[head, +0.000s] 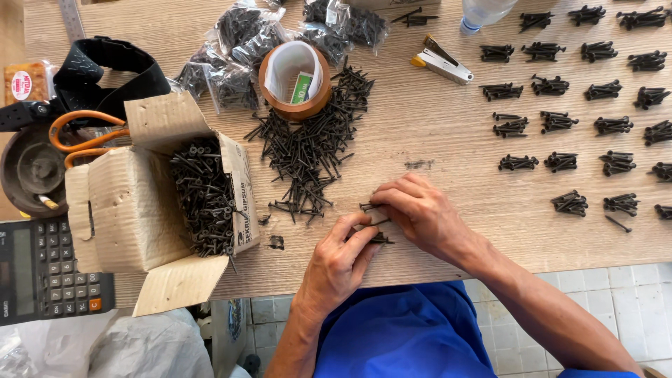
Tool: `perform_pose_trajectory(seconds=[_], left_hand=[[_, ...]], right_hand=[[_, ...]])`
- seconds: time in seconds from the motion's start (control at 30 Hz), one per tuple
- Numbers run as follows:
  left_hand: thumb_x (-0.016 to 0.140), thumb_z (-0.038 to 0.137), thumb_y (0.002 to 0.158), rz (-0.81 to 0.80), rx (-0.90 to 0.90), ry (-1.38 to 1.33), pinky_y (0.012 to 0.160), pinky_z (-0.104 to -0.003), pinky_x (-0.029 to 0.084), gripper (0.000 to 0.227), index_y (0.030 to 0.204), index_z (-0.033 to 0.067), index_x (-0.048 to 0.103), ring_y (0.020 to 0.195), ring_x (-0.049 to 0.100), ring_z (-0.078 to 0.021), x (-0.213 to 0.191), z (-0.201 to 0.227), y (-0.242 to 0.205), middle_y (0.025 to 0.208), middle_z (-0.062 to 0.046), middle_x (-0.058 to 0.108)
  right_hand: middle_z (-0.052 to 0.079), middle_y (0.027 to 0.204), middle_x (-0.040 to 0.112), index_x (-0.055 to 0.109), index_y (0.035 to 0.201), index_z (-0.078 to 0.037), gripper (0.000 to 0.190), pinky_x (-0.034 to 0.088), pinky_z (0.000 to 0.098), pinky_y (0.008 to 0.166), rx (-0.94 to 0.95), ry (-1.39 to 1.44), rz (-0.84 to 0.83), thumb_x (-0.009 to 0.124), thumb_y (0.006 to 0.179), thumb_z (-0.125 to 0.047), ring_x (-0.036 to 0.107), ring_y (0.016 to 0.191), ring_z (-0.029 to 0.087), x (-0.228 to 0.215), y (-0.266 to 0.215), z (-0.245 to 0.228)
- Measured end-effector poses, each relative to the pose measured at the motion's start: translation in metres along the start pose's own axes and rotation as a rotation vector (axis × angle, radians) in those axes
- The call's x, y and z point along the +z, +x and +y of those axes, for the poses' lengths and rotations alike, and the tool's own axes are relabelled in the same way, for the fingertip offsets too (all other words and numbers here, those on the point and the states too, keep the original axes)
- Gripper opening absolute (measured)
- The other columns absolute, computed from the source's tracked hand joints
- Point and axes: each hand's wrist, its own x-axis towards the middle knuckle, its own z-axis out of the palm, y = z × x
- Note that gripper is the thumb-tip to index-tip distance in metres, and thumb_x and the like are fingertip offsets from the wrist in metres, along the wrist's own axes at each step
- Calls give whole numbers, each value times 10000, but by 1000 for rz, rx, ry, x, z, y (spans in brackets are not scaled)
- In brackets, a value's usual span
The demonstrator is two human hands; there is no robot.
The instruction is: The person sorts black screws from a large pile on a wooden table into smaller, organized groups. They use both hands to pick up and arrange the screws, occasionally moving them from a cardboard box to the table surface.
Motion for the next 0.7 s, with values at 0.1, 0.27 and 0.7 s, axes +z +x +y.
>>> perform_pose_trajectory(seconds=[0.1, 0.27, 0.7], left_hand=[[746, 66, 1001, 11, -49, 23, 936, -389, 605, 268, 1227, -51, 665, 911, 670, -276, -1, 2, -2, 1319, -215, 562], [824, 149, 942, 105, -96, 45, 819, -384, 632, 334, 1213, -4, 702, 871, 694, -270, 7, -1, -3, 1374, -216, 541], [819, 218, 936, 109, -133, 79, 789, -385, 659, 312, 1176, 39, 733, 897, 764, -294, 11, -2, -9, 1244, -143, 632]], right_hand=[[140, 1191, 701, 698, 1222, -19, 210, 525, 457, 930, 66, -33, 18, 696, 1018, -69, 648, 1025, 328, 0, -9, 6], [90, 1065, 675, 751, 1158, -94, 186, 557, 436, 876, 165, -80, 80, 765, 983, -158, 657, 968, 307, 8, -20, 18], [61, 955, 637, 792, 1069, -154, 105, 572, 427, 846, 222, -100, 104, 779, 972, -193, 687, 900, 295, 20, -19, 16]])
